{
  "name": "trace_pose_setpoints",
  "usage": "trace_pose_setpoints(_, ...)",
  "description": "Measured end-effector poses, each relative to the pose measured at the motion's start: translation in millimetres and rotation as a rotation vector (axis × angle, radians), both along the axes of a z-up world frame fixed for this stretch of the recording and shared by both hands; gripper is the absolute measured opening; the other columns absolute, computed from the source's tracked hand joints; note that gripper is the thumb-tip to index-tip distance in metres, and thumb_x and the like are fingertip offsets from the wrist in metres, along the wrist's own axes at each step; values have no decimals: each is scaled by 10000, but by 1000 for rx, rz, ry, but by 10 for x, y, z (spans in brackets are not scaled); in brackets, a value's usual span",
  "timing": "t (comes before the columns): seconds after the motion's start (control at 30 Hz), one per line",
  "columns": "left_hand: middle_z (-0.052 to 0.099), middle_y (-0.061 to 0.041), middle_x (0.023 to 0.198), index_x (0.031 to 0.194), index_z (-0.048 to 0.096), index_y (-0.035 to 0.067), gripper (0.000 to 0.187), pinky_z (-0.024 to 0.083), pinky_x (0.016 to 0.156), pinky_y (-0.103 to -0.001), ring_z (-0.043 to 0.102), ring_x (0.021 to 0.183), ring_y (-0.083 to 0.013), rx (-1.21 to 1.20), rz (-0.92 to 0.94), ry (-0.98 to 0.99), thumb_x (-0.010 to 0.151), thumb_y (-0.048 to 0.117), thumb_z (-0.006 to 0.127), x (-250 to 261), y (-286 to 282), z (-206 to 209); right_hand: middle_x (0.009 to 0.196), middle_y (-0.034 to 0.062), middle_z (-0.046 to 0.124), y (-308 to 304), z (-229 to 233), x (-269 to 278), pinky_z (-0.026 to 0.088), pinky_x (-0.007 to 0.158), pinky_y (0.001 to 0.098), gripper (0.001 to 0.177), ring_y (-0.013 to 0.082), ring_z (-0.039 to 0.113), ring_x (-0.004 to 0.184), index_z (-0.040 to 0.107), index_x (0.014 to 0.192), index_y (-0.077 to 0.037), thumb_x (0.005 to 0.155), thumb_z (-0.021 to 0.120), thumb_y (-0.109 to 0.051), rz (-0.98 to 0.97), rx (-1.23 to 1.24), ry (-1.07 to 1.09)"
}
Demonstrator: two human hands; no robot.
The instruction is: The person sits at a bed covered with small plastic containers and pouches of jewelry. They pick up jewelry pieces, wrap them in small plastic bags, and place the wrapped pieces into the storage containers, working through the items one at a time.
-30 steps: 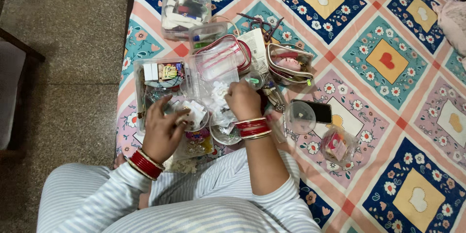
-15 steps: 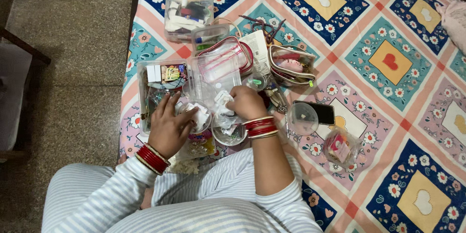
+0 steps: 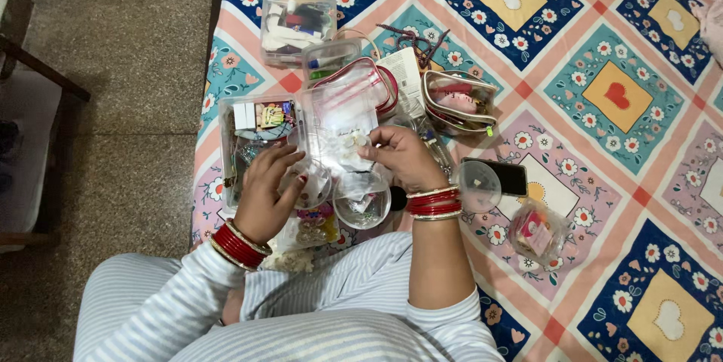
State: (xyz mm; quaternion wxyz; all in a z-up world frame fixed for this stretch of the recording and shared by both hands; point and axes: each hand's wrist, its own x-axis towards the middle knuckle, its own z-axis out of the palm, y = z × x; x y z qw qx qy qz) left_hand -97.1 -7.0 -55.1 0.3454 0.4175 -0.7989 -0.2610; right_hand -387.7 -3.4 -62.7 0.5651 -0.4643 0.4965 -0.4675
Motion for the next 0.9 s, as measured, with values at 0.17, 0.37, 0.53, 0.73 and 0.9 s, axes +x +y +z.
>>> trace_pose_setpoints(0.17, 718, -73, 1179, 1391, 581, 79, 423, 541, 933, -326, 671, 1067, -167, 583, -91, 418, 977, 141, 646, -45, 1, 87, 929, -3, 678, 44, 35, 135, 542, 785, 251, 213, 69, 639, 865, 629, 1005, -18, 899, 813, -28, 198, -66, -148)
trace_pose_setpoints(0.37, 741, -67, 1013, 1291, 684, -63, 310, 562, 790, -253, 665, 883, -94, 672, -59, 619, 985, -14, 701, -10, -27, 159, 1105, 0, 691, 75, 142, 443, 554, 902, 257, 478, 79, 660, 1025, 585, 1242, -38, 819, 804, -1, 305, -65, -151)
trace_pose_setpoints(0.53, 709, -56, 900, 1458, 495, -1, 587, 578, 772, -245, 683, 830, -94, 528, -7, 753, 916, -48, 716, 17, -9, 373, 1107, 26, 685, 163, 225, 577, 539, 910, 270, 470, 97, 639, 1029, 582, 1277, 0, 872, 820, 21, 318, -100, -96)
trace_pose_setpoints(0.73, 741, -90, 922, 1461, 469, -18, 587, 581, 788, -249, 710, 855, -111, 582, 20, 857, 922, -45, 698, -51, -4, 620, 1201, 45, 706, 257, 387, 589, 550, 978, 285, 553, 119, 672, 1110, 540, 1355, -15, 870, 805, -2, 298, -155, -191)
trace_pose_setpoints(0.9, 752, -98, 938, 1411, 518, -38, 498, 574, 783, -261, 707, 868, -118, 590, 17, 855, 945, -47, 693, -82, 53, 709, 1238, 44, 696, 296, 442, 594, 557, 998, 306, 632, 125, 676, 1135, 501, 1419, -18, 864, 802, 14, 313, -172, -300)
